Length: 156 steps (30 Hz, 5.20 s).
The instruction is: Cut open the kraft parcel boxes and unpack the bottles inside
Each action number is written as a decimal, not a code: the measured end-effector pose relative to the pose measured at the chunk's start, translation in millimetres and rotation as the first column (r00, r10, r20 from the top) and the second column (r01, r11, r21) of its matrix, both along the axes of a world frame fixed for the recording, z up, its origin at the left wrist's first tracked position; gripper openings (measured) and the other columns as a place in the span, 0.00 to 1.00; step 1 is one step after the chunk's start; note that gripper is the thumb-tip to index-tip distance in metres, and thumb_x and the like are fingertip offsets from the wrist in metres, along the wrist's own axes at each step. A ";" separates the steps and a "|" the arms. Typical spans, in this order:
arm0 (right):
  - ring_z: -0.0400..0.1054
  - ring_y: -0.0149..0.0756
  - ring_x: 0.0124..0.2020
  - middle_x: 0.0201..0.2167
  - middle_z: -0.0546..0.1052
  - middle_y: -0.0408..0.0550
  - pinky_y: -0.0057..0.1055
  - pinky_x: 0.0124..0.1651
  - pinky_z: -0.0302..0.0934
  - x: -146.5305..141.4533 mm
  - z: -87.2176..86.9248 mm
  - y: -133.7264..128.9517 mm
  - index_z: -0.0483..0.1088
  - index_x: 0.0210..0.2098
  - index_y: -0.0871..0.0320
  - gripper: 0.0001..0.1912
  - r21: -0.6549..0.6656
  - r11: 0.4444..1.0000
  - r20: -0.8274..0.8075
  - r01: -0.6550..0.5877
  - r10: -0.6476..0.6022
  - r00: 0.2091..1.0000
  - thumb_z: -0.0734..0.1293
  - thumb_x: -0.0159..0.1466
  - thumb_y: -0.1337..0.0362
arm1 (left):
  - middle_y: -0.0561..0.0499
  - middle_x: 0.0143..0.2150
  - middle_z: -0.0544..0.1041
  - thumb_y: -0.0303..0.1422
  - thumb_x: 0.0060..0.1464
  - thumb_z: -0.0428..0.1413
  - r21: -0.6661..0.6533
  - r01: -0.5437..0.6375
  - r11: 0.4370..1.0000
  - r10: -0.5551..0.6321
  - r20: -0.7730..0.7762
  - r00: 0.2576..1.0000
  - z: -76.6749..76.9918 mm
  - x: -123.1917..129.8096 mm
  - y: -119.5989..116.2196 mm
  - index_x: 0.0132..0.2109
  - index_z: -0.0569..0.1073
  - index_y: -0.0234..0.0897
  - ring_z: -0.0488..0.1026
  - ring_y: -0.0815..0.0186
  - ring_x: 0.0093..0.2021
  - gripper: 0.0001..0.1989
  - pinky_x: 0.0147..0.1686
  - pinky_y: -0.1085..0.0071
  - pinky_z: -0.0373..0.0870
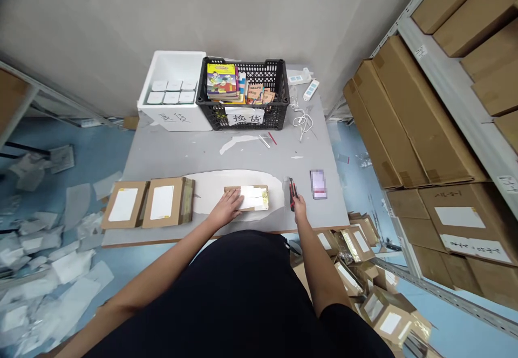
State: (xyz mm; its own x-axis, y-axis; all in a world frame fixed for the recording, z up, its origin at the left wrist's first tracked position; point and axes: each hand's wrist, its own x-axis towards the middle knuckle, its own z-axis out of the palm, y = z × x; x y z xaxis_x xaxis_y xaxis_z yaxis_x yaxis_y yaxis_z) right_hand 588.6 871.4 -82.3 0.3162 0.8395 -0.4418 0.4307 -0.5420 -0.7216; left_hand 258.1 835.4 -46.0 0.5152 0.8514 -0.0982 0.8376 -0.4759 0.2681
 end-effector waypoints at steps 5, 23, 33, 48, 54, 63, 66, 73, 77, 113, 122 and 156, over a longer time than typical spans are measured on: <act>0.73 0.35 0.38 0.41 0.77 0.55 0.26 0.38 0.65 4.8 -10.1 23.2 0.62 0.56 0.67 0.25 -0.085 0.996 0.020 -0.012 0.014 1.000 0.57 0.62 0.62 | 0.40 0.59 0.66 0.30 0.61 0.50 -0.007 0.002 1.000 -0.002 0.002 1.000 3.7 -0.5 -9.2 0.59 0.64 0.38 0.61 0.55 0.60 0.19 0.61 0.54 0.57; 0.51 0.46 0.65 0.64 0.60 0.57 0.50 0.65 0.43 -125.0 69.0 38.1 0.56 0.66 0.52 0.28 -0.095 0.182 0.531 -0.979 0.841 0.105 0.59 0.67 0.69 | 0.41 0.50 0.71 0.25 0.62 0.45 -0.136 0.013 0.991 -0.021 -0.055 0.998 14.1 18.1 -6.8 0.57 0.64 0.38 0.68 0.56 0.51 0.18 0.53 0.57 0.63; 0.49 0.57 0.66 0.68 0.51 0.64 0.61 0.62 0.42 -154.9 56.0 36.0 0.46 0.69 0.52 0.33 -0.331 0.213 0.585 -0.919 0.811 -0.022 0.58 0.67 0.70 | 0.35 0.55 0.72 0.23 0.60 0.47 -0.153 -0.035 0.988 0.024 -0.069 0.997 -5.8 21.1 -5.7 0.60 0.63 0.32 0.70 0.56 0.56 0.21 0.54 0.59 0.66; 0.70 0.38 0.49 0.50 0.74 0.51 0.28 0.48 0.58 -154.1 98.5 87.6 0.70 0.53 0.53 0.17 -0.362 0.132 0.408 -0.923 0.913 -0.029 0.58 0.67 0.69 | 0.42 0.46 0.72 0.41 0.54 0.60 -0.097 -0.149 0.984 0.147 -0.028 0.989 9.3 25.0 6.1 0.51 0.67 0.34 0.68 0.53 0.48 0.21 0.49 0.59 0.63; 0.69 0.41 0.50 0.49 0.76 0.51 0.29 0.46 0.57 -158.2 97.0 111.2 0.70 0.51 0.55 0.16 -0.369 0.138 0.405 -0.919 0.914 -0.025 0.63 0.65 0.62 | 0.44 0.44 0.72 0.36 0.60 0.54 -0.074 -0.110 0.991 0.102 -0.103 0.989 23.8 29.7 0.3 0.48 0.66 0.37 0.69 0.55 0.45 0.11 0.44 0.60 0.62; 0.71 0.41 0.47 0.48 0.77 0.50 0.28 0.41 0.59 -160.1 87.3 125.7 0.71 0.48 0.53 0.14 -0.375 0.089 0.366 -0.923 0.929 -0.059 0.65 0.63 0.59 | 0.46 0.39 0.75 0.29 0.63 0.50 -0.099 -0.021 0.995 0.005 -0.153 0.988 26.6 32.7 3.9 0.44 0.67 0.36 0.72 0.59 0.41 0.04 0.38 0.64 0.63; 0.71 0.41 0.47 0.48 0.77 0.50 0.28 0.41 0.59 -160.0 85.1 126.8 0.71 0.49 0.52 0.15 -0.373 0.090 0.365 -0.923 0.929 -0.057 0.66 0.63 0.59 | 0.46 0.38 0.76 0.28 0.62 0.50 -0.122 -0.019 0.992 0.000 -0.151 0.988 28.2 32.7 5.2 0.44 0.68 0.36 0.73 0.59 0.40 0.04 0.39 0.64 0.63; 0.72 0.42 0.47 0.48 0.78 0.51 0.28 0.40 0.59 -158.7 81.2 128.8 0.71 0.49 0.53 0.15 -0.368 0.101 0.379 -0.924 0.924 -0.050 0.66 0.63 0.60 | 0.38 0.41 0.76 0.40 0.49 0.65 -0.227 -0.056 0.972 0.023 -0.144 0.989 29.5 62.1 37.1 0.44 0.70 0.30 0.74 0.51 0.44 0.21 0.42 0.62 0.65; 0.71 0.43 0.48 0.50 0.77 0.51 0.28 0.41 0.59 -158.1 79.3 128.6 0.70 0.51 0.53 0.17 -0.364 0.111 0.393 -0.925 0.918 -0.045 0.65 0.63 0.60 | 0.41 0.37 0.77 0.35 0.51 0.63 -0.269 0.019 0.963 -0.047 -0.098 0.994 27.1 88.3 49.9 0.46 0.69 0.30 0.74 0.56 0.38 0.19 0.37 0.66 0.66; 0.72 0.42 0.45 0.47 0.78 0.50 0.28 0.39 0.59 -156.1 73.8 145.1 0.72 0.49 0.52 0.17 -0.346 0.121 0.374 -0.931 0.927 -0.018 0.67 0.61 0.60 | 0.42 0.37 0.76 0.33 0.64 0.48 -0.207 0.101 0.973 -0.112 -0.044 0.993 30.7 102.3 30.4 0.46 0.70 0.33 0.74 0.58 0.39 0.10 0.39 0.65 0.67; 0.71 0.40 0.46 0.49 0.77 0.48 0.26 0.39 0.57 -147.1 73.5 173.1 0.70 0.52 0.52 0.19 -0.296 0.172 0.370 -0.940 0.927 0.054 0.65 0.63 0.53 | 0.39 0.51 0.75 0.27 0.62 0.48 -0.124 -0.124 0.984 0.123 -0.020 0.992 26.9 32.9 3.2 0.53 0.70 0.35 0.71 0.56 0.54 0.14 0.55 0.58 0.62; 0.68 0.51 0.51 0.51 0.70 0.69 0.38 0.50 0.62 -172.9 35.1 78.9 0.56 0.60 0.70 0.35 -0.358 0.355 0.522 -0.864 0.843 0.130 0.68 0.58 0.61 | 0.48 0.38 0.77 0.33 0.56 0.53 -0.463 -0.713 0.527 0.846 0.371 0.384 -24.9 -34.5 50.1 0.52 0.73 0.35 0.74 0.62 0.41 0.17 0.46 0.65 0.70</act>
